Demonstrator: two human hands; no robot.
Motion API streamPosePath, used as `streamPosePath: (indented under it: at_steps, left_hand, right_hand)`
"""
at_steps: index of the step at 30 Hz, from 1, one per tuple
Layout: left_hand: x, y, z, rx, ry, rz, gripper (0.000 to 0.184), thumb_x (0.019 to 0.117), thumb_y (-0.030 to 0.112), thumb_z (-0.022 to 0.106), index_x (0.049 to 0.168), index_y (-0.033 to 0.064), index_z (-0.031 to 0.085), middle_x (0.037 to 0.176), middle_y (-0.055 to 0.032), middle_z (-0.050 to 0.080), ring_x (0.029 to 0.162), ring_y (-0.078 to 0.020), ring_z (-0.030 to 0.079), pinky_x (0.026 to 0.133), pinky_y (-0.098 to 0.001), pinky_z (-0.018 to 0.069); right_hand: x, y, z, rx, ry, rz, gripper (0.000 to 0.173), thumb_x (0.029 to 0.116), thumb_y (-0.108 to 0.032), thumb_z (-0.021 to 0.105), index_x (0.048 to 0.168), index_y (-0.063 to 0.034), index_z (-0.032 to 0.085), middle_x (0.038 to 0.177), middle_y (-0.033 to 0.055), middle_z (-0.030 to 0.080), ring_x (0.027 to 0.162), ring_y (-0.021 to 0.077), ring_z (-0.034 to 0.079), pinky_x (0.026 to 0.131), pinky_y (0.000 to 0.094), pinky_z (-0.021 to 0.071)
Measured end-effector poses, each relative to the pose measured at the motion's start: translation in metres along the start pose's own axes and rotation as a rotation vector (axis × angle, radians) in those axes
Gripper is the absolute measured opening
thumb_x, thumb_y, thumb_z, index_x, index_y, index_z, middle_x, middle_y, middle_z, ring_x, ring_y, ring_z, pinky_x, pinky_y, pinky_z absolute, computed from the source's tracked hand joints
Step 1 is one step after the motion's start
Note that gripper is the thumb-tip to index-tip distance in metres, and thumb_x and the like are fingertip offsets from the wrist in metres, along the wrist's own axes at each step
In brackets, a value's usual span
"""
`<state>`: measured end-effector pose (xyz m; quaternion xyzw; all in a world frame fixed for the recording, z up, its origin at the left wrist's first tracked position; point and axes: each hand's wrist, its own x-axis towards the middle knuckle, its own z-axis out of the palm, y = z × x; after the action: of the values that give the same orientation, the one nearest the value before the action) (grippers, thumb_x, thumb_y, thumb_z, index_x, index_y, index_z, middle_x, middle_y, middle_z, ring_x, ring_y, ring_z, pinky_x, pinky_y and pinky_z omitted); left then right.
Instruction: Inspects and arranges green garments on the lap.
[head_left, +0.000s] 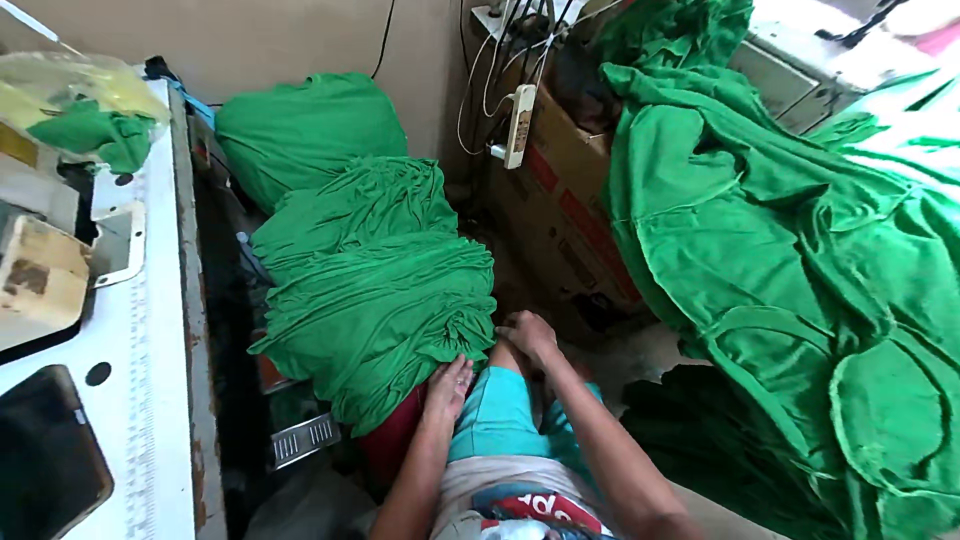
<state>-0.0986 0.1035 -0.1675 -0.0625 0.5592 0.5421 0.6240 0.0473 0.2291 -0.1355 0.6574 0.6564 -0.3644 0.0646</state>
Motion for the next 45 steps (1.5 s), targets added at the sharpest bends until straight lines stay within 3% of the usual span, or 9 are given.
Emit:
streamPosePath:
  at_steps: [4, 9, 14, 21, 26, 32, 36, 41, 45]
  left_hand:
    - [0.001, 0.002, -0.003, 0.02, -0.015, 0.017, 0.035, 0.1017, 0.005, 0.059, 0.134, -0.0018, 0.047, 0.109, -0.0116, 0.062, 0.088, -0.0145, 0.063, 0.083, -0.0304, 0.0547]
    - [0.006, -0.001, -0.001, 0.064, -0.055, 0.226, 0.004, 0.1007, 0.0, 0.059, 0.104, -0.001, 0.058, 0.09, -0.0049, 0.067, 0.08, -0.0109, 0.066, 0.079, -0.0281, 0.0574]
    - [0.01, 0.004, 0.001, 0.087, -0.114, 0.322, 0.011, 0.1048, 0.0, 0.049, 0.102, -0.0038, 0.059, 0.088, -0.0035, 0.065, 0.079, -0.0108, 0.067, 0.083, -0.0301, 0.0581]
    - [0.008, 0.009, -0.008, 0.169, -0.144, 0.345, 0.015, 0.1054, 0.001, 0.047, 0.108, -0.0071, 0.059, 0.093, -0.006, 0.066, 0.083, -0.011, 0.066, 0.085, -0.031, 0.0567]
    - [0.006, 0.013, -0.012, 0.178, -0.137, 0.308, 0.013, 0.1053, 0.002, 0.048, 0.106, -0.007, 0.058, 0.096, -0.0069, 0.064, 0.085, -0.0113, 0.065, 0.086, -0.0312, 0.0564]
    - [0.007, 0.021, -0.013, 0.117, -0.111, 0.241, 0.013, 0.1061, 0.002, 0.048, 0.11, -0.0059, 0.057, 0.092, -0.005, 0.063, 0.08, -0.0099, 0.065, 0.082, -0.0291, 0.0568]
    - [0.01, 0.024, -0.012, 0.11, -0.115, 0.182, 0.013, 0.1066, 0.006, 0.049, 0.111, -0.0029, 0.057, 0.09, -0.0042, 0.064, 0.078, -0.0104, 0.065, 0.081, -0.0289, 0.0564]
    - [0.011, 0.026, -0.012, 0.151, -0.117, 0.165, 0.016, 0.1064, 0.008, 0.05, 0.115, -0.0032, 0.058, 0.094, -0.0064, 0.066, 0.084, -0.012, 0.065, 0.083, -0.0309, 0.055]
    - [0.009, 0.027, -0.011, 0.208, -0.127, 0.139, 0.022, 0.1054, 0.008, 0.052, 0.119, -0.0072, 0.06, 0.104, -0.0118, 0.067, 0.092, -0.0149, 0.064, 0.089, -0.0335, 0.0532]
  right_hand:
    - [0.003, 0.004, -0.007, 0.038, 0.067, 0.041, 0.034, 0.1038, -0.03, 0.057, 0.126, -0.0054, 0.068, 0.127, 0.0198, 0.067, 0.124, 0.0376, 0.061, 0.104, 0.0599, 0.0462]
    - [-0.01, 0.042, -0.01, 0.133, 0.291, 0.164, 0.037, 0.107, -0.031, 0.051, 0.129, -0.0046, 0.065, 0.125, 0.0226, 0.068, 0.12, 0.041, 0.064, 0.101, 0.0618, 0.0476]
    - [-0.024, 0.044, 0.003, 0.282, 0.422, -0.098, 0.041, 0.1044, -0.038, 0.058, 0.112, 0.0001, 0.07, 0.102, 0.0224, 0.071, 0.099, 0.0408, 0.068, 0.089, 0.0629, 0.0508]
    - [-0.044, -0.017, 0.05, 0.143, 0.254, -0.588, 0.027, 0.098, -0.026, 0.066, 0.117, -0.0074, 0.073, 0.104, 0.0128, 0.076, 0.094, 0.0322, 0.074, 0.086, 0.0585, 0.0564]
    - [-0.043, -0.033, 0.057, 0.081, 0.129, -0.504, 0.027, 0.0999, -0.013, 0.06, 0.124, -0.0022, 0.067, 0.114, 0.0185, 0.073, 0.106, 0.0357, 0.071, 0.095, 0.0567, 0.0534]
    - [-0.037, -0.01, 0.061, 0.078, 0.353, -0.538, 0.05, 0.1026, -0.043, 0.055, 0.127, 0.0008, 0.06, 0.096, 0.0192, 0.073, 0.086, 0.0389, 0.072, 0.078, 0.0586, 0.056]
    - [-0.039, -0.003, 0.069, 0.023, 0.408, -0.641, 0.041, 0.1016, -0.03, 0.057, 0.121, 0.0051, 0.063, 0.096, 0.0211, 0.073, 0.087, 0.0395, 0.072, 0.08, 0.0573, 0.0561]
    - [-0.039, -0.002, 0.072, 0.037, 0.389, -0.708, 0.047, 0.0974, -0.038, 0.066, 0.12, 0.0026, 0.066, 0.095, 0.0187, 0.073, 0.084, 0.036, 0.073, 0.078, 0.0555, 0.058]
    - [-0.036, -0.006, 0.072, 0.05, 0.383, -0.794, 0.028, 0.0915, -0.012, 0.071, 0.117, -0.0028, 0.073, 0.106, 0.0153, 0.076, 0.095, 0.0337, 0.075, 0.086, 0.0543, 0.0596]
